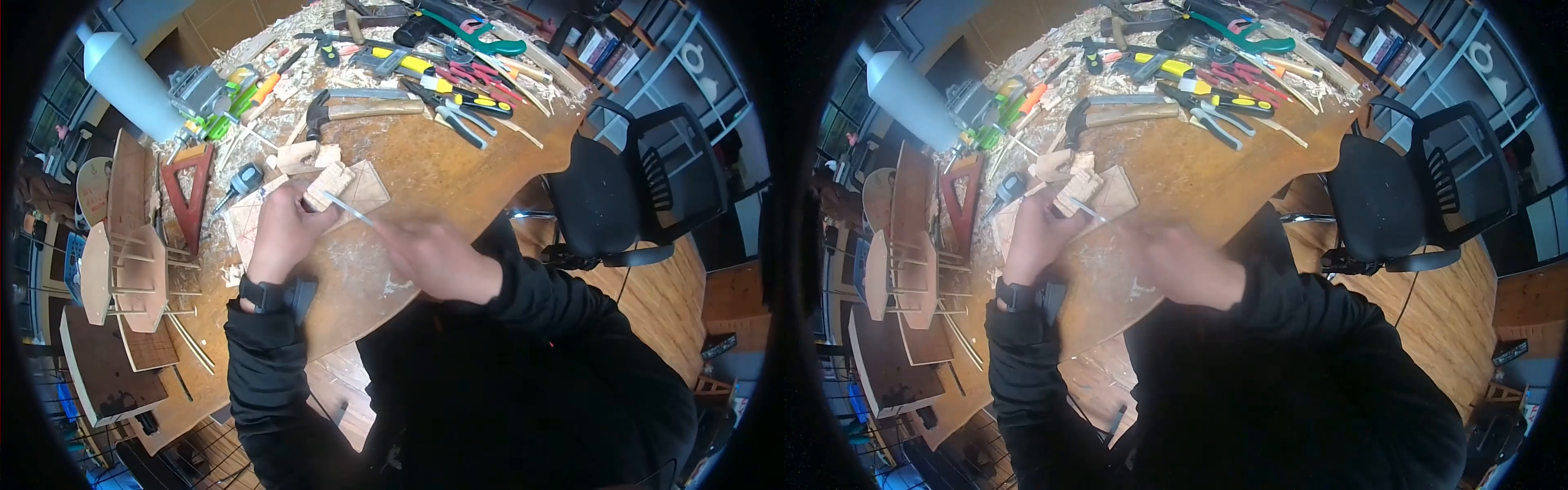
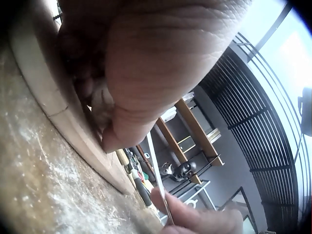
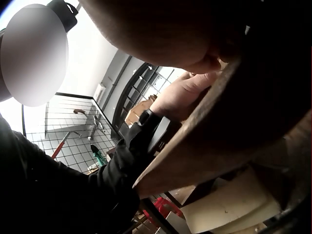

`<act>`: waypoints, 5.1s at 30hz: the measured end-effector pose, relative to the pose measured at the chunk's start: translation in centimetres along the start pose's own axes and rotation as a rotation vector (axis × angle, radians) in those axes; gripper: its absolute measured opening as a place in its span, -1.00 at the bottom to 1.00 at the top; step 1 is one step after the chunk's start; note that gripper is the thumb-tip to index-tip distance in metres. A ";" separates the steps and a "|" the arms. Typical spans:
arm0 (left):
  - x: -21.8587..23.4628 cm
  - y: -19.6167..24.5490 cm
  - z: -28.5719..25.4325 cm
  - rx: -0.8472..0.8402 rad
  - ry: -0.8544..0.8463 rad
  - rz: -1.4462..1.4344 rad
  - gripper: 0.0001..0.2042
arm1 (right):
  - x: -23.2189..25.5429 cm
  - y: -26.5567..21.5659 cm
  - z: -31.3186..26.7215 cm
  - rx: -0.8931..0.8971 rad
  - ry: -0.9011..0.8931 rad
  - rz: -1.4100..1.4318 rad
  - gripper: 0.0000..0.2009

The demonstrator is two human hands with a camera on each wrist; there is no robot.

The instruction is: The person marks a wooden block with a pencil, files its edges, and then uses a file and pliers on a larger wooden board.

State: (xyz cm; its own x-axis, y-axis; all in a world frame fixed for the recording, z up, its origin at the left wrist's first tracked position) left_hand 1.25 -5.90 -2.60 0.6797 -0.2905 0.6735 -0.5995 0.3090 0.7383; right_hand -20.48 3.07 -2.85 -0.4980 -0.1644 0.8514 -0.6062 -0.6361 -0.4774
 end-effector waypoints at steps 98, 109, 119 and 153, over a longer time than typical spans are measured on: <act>-0.6 0.9 0.2 0.002 0.007 -0.009 -0.46 | 5.0 10.6 -5.8 -0.085 0.523 0.425 -0.77; -0.2 1.1 -0.3 -0.007 0.032 -0.071 -0.51 | 4.7 10.6 -5.7 -0.136 0.519 0.318 -0.77; -0.3 1.1 -0.2 -0.066 0.064 -0.137 -0.61 | 4.6 10.7 -6.0 -0.195 0.549 0.225 -0.80; -0.1 0.5 -0.8 -0.037 0.064 -0.145 -0.59 | 5.7 6.6 -3.9 -0.187 0.315 0.222 -0.79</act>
State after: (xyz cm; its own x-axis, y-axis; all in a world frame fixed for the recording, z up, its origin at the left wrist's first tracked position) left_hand 1.22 -5.03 -2.33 0.7843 -0.2770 0.5551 -0.4775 0.3016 0.8252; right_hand -29.72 0.86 -1.95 -0.7765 -0.0257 0.6296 -0.5504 -0.4588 -0.6976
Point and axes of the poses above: each hand's wrist, its own z-axis towards the middle knuckle, its own x-axis out of the back of the hand, y = z × x, the point moved 4 cm from there along z, towards the middle knuckle, and after that the axes turned 12 degrees about -y, right-handed, at the moved point
